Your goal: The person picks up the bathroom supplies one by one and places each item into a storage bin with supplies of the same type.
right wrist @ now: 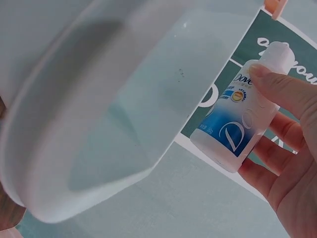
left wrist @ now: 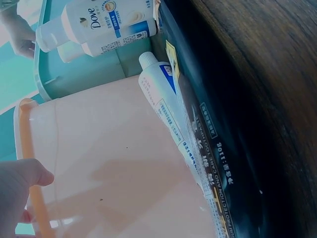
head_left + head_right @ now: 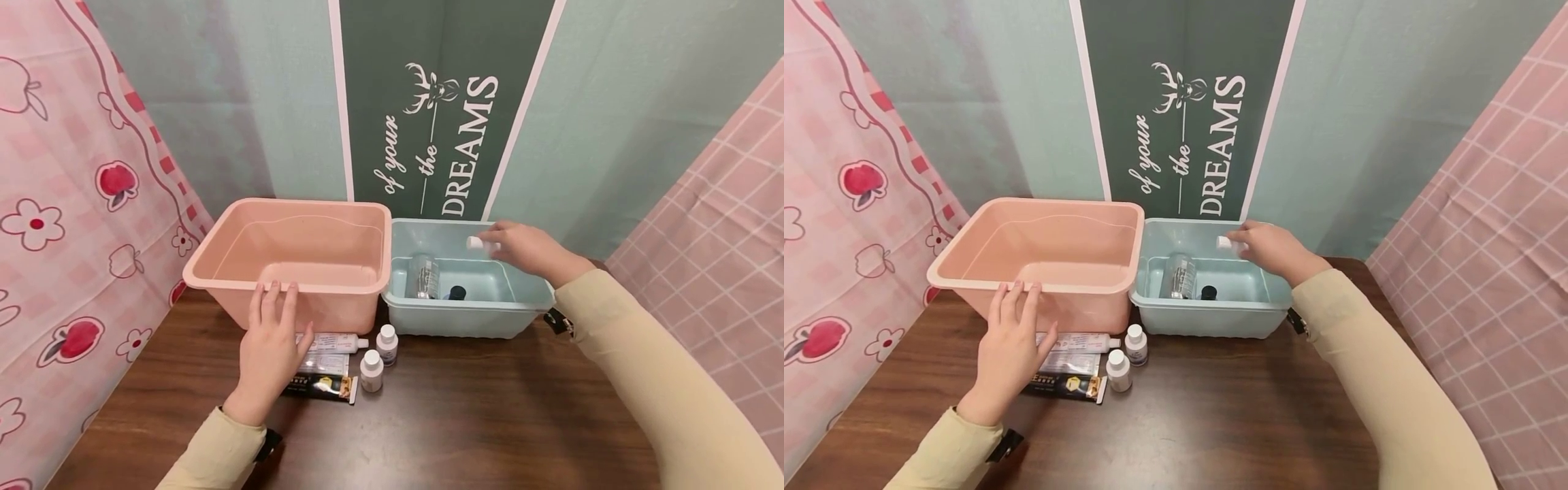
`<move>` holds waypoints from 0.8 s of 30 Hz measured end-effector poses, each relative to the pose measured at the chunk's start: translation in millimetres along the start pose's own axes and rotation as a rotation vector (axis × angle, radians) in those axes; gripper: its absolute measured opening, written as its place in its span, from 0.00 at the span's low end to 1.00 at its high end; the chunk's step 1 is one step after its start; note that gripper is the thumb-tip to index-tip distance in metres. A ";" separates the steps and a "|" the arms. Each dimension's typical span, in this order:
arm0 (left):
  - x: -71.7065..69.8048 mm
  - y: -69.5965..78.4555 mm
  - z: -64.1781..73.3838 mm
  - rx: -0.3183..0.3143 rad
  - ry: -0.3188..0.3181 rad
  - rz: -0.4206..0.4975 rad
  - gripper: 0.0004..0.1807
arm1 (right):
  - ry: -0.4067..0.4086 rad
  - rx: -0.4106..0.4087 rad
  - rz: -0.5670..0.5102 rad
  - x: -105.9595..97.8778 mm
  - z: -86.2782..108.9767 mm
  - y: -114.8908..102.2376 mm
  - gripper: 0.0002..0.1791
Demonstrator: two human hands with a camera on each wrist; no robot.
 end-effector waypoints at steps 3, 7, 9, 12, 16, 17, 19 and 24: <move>-0.1 0.0 -0.2 -0.004 -0.001 -0.002 0.36 | 0.001 0.003 0.002 -1.7 -1.3 0.9 0.22; 0.0 -0.1 -0.1 -0.008 0.004 -0.003 0.36 | -0.004 0.008 -0.007 -2.7 -3.6 1.4 0.22; -0.2 -0.1 -0.2 -0.008 0.012 -0.002 0.37 | -0.001 0.009 -0.008 -3.1 -5.8 1.6 0.22; -1.1 -1.0 0.0 -0.009 0.027 0.000 0.37 | 0.004 0.004 -0.008 -3.9 -10.5 1.2 0.22; -1.6 -2.6 2.4 -0.018 0.012 -0.008 0.36 | -0.001 -0.005 -0.008 -3.7 -16.4 0.5 0.23; -1.7 -2.7 2.9 -0.017 0.010 -0.008 0.36 | -0.004 -0.006 -0.008 -3.6 -17.3 0.6 0.23; -1.8 -2.3 3.2 -0.013 0.006 -0.008 0.36 | -0.005 -0.005 -0.012 -3.7 -18.1 1.5 0.23; -1.6 -0.5 1.2 -0.006 0.009 0.001 0.35 | 0.013 -0.012 -0.012 -5.3 -18.8 6.3 0.22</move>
Point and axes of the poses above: each hand's wrist, its own z-axis away from the middle knuckle, its own x-axis out of the palm, y = z × x, the point moved 5 cm from there along -z, towards the middle knuckle, and after that the axes turned 6 degrees about z, right-handed, at the moved point
